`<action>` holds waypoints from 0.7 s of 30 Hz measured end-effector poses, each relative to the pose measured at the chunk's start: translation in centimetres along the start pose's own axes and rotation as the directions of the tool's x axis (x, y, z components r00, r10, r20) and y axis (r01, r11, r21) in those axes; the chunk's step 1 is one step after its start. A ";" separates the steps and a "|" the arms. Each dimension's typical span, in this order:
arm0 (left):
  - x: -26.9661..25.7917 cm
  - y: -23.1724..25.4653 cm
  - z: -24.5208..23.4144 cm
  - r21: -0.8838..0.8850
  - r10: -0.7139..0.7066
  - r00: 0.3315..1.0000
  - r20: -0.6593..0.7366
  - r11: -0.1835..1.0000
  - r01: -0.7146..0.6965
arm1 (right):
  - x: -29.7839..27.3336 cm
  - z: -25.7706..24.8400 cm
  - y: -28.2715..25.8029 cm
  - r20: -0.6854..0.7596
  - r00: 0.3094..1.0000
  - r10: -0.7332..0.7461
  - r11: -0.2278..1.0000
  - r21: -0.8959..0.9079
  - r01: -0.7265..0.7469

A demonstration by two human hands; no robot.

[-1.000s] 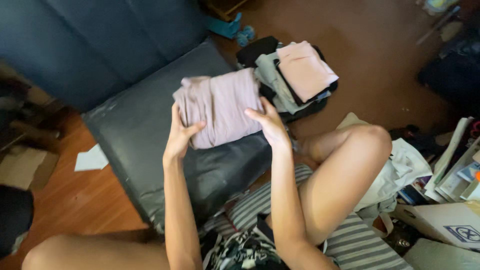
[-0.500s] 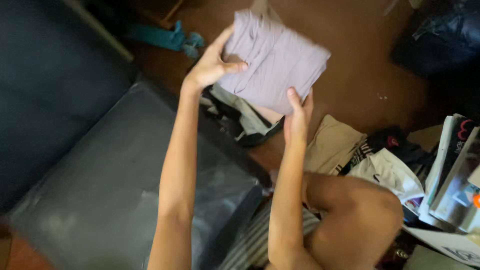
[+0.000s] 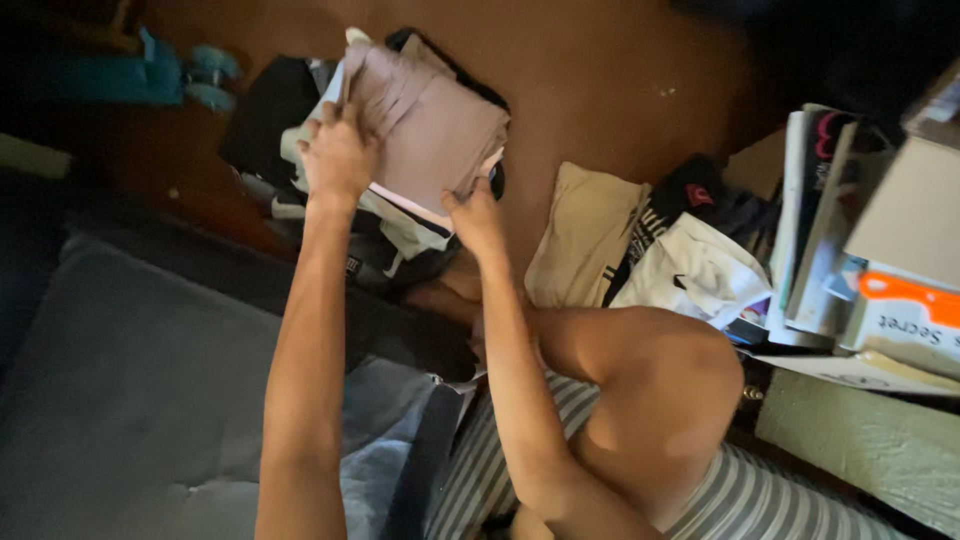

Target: The person folds several garments one by one on a black chair, including a dark short-sleeved shirt, a light pink floral top, a beige long-sleeved shirt, and a white t-shirt. Each item is smoothed, folded into a compact rectangle, and placed on a growing stack to the right.

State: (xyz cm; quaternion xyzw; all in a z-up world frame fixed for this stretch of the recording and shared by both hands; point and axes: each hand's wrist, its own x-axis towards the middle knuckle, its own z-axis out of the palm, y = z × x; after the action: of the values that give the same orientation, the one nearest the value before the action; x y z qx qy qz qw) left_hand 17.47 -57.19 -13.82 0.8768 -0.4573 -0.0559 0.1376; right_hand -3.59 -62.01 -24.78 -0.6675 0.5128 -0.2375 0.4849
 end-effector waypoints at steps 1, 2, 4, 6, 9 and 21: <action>0.0 -0.4 -0.3 -0.013 0.030 0.998 -0.053 0.999 -0.030 | 0.0 0.3 -0.8 0.004 0.999 0.042 0.999 -0.028 -0.042; -0.1 -0.7 -0.4 -0.022 0.056 0.992 -0.110 0.998 -0.059 | 0.1 0.7 -1.6 0.010 0.997 0.080 0.995 -0.055 -0.080; 0.4 -1.4 -0.8 -0.054 0.055 0.973 -0.222 0.996 -0.069 | 0.1 1.9 -2.5 -0.016 1.000 0.014 0.999 0.047 -0.014; 1.1 -1.8 -0.9 -0.103 0.000 0.944 -0.329 0.994 -0.036 | 0.4 3.2 -2.5 -0.112 0.978 -0.177 0.935 0.290 0.202; 1.7 -2.2 -1.0 -0.100 -0.016 0.986 -0.163 0.995 0.000 | 0.8 5.0 -1.1 -0.124 0.992 0.035 0.990 0.140 -0.018; -2.3 3.6 1.1 0.315 0.397 0.898 -0.189 0.891 -0.327 | -1.0 -2.7 -8.2 0.079 0.985 -0.154 0.867 -0.467 0.173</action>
State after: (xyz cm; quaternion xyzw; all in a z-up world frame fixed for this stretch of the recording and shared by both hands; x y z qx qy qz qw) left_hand 13.07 -57.43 -13.93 0.7858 -0.5960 0.1454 0.0786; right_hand -2.42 -62.12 -16.22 -0.8109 0.4872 -0.1326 0.2957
